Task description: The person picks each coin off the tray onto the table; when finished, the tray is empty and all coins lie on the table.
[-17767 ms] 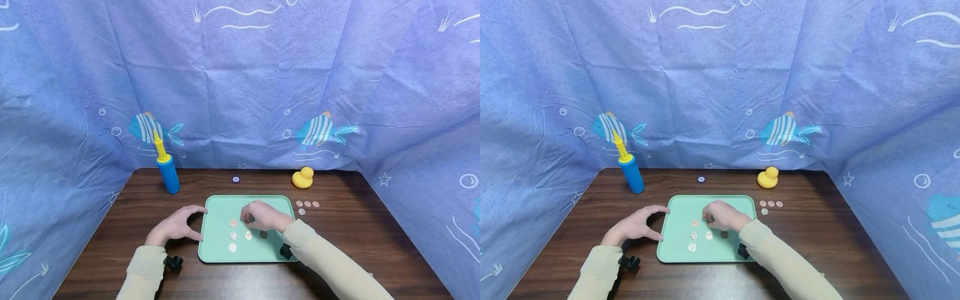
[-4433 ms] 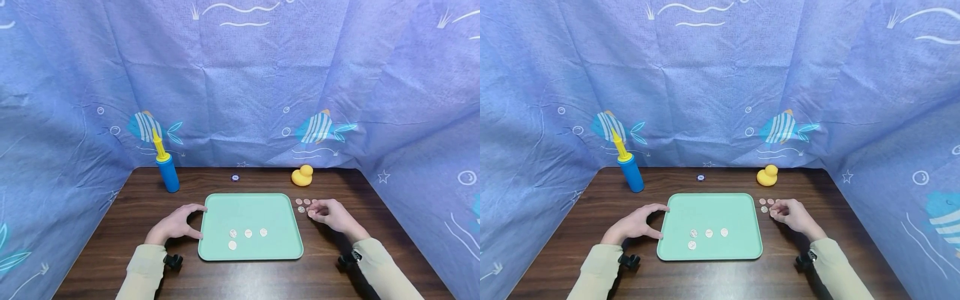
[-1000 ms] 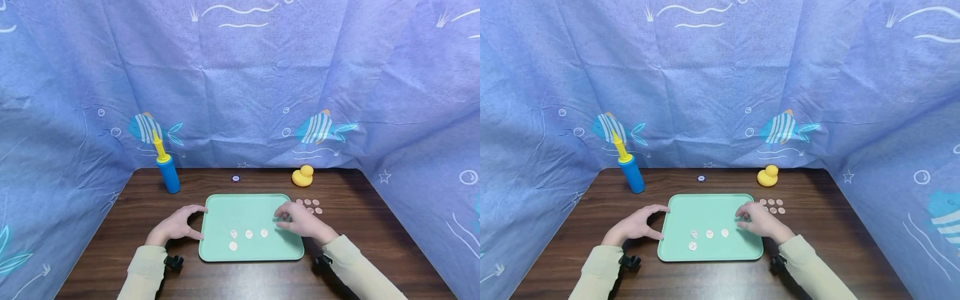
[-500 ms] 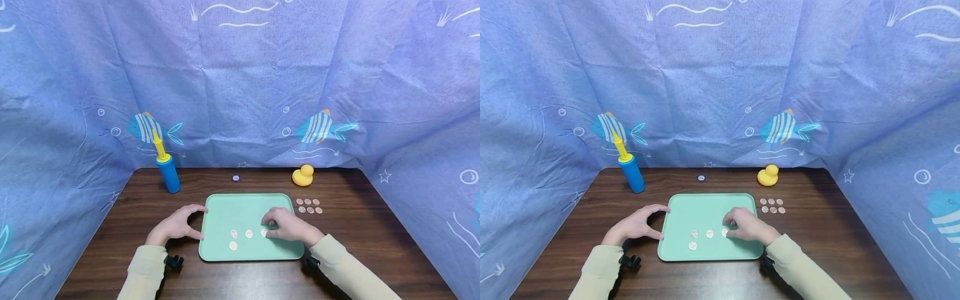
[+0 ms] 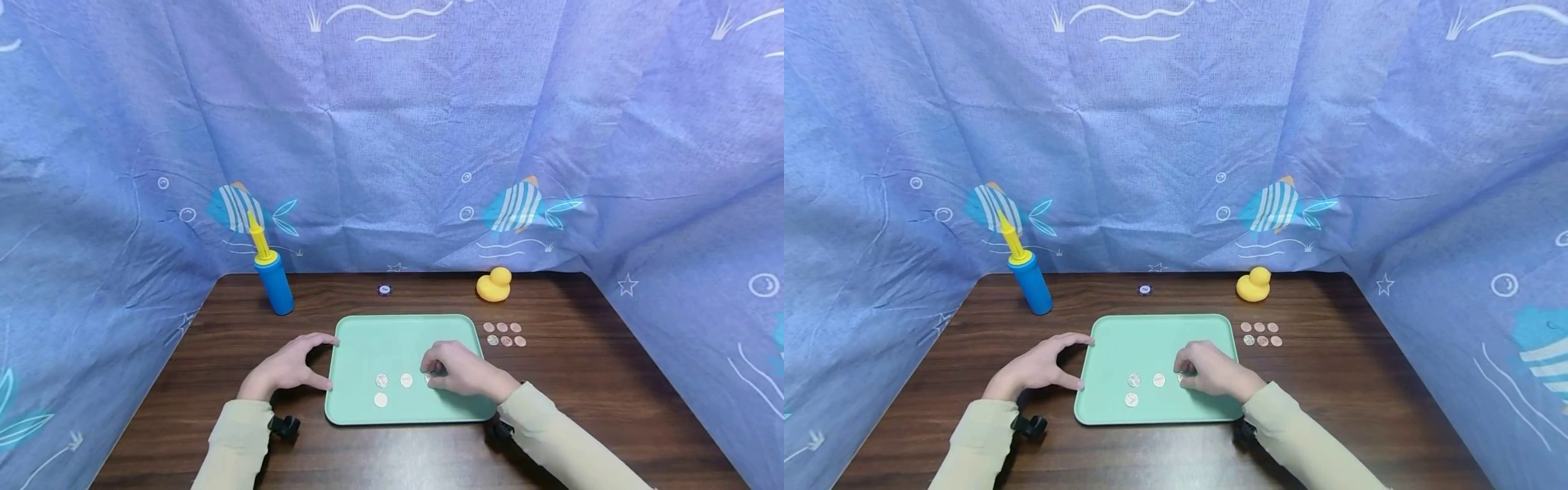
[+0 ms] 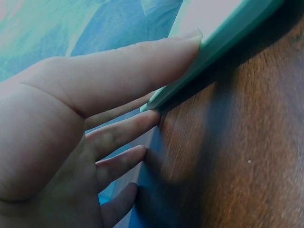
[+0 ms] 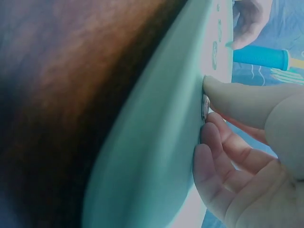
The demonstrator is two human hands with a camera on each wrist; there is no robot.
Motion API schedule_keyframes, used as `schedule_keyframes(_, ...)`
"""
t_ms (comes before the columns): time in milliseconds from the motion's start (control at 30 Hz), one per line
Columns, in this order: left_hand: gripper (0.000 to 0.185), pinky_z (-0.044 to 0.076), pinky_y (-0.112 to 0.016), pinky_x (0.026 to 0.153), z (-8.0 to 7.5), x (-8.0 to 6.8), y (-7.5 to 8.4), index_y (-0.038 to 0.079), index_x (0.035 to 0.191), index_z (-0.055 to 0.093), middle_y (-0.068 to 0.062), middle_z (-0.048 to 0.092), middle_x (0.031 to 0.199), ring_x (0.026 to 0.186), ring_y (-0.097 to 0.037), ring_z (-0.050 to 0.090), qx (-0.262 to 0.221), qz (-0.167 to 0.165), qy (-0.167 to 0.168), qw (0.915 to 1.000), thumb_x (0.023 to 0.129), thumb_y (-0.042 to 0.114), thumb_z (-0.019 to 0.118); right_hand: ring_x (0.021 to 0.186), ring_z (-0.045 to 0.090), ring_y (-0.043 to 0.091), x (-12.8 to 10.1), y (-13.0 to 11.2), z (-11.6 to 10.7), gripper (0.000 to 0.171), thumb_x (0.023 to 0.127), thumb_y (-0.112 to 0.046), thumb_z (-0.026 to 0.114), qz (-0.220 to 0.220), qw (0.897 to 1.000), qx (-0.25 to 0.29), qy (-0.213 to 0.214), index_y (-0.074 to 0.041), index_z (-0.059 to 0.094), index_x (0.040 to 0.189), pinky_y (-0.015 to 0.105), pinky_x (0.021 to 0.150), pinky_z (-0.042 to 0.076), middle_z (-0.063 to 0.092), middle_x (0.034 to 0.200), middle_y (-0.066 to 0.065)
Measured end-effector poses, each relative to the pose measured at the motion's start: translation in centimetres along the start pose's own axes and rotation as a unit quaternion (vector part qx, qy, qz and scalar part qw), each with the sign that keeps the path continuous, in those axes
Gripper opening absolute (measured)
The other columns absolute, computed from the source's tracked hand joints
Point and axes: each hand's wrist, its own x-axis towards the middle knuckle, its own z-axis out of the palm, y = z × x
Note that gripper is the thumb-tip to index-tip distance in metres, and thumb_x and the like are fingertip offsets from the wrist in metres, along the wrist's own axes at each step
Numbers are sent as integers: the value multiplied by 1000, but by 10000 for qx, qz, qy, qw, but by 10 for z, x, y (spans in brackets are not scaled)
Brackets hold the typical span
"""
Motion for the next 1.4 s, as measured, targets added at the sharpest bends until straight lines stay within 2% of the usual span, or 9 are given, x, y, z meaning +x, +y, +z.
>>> schedule_keyframes(400, 82, 37, -65, 116, 0, -2, 1, 18, 148, 59, -12, 50, 158, 147, -40, 40, 70, -53, -13, 10000, 77, 37, 95, 81, 62, 4, 5, -2, 1, 13, 87, 0, 79, 108, 9995, 16, -285, -8, 75, 96, 23, 76, 56, 72, 87, -3)
schedule_keyframes(767, 82, 37, -66, 116, 1, -2, 2, 18, 148, 59, -12, 49, 158, 148, -40, 40, 48, -33, -11, 10000, 76, 36, 96, 81, 61, 1, 4, -2, 0, 13, 87, -1, 80, 238, 9991, -4, -347, -10, 76, 96, 24, 76, 55, 71, 87, -5)
schedule_keyframes(1233, 82, 37, -66, 116, 0, -1, 4, 18, 148, 59, -13, 50, 158, 148, -40, 40, 35, -33, -16, 10000, 76, 37, 96, 80, 59, 3, 1, -4, 0, 17, 86, 0, 83, 6, 9998, -192, -85, -14, 73, 87, 22, 74, 54, 68, 84, -8)
schedule_keyframes(1400, 82, 37, -66, 116, 0, -1, 4, 17, 148, 59, -13, 50, 157, 148, -41, 40, -25, -31, -25, 10000, 76, 35, 96, 79, 59, 3, 1, -6, -1, 14, 89, -3, 82, 226, 9996, -107, -144, -11, 74, 97, 25, 75, 54, 69, 86, -5)
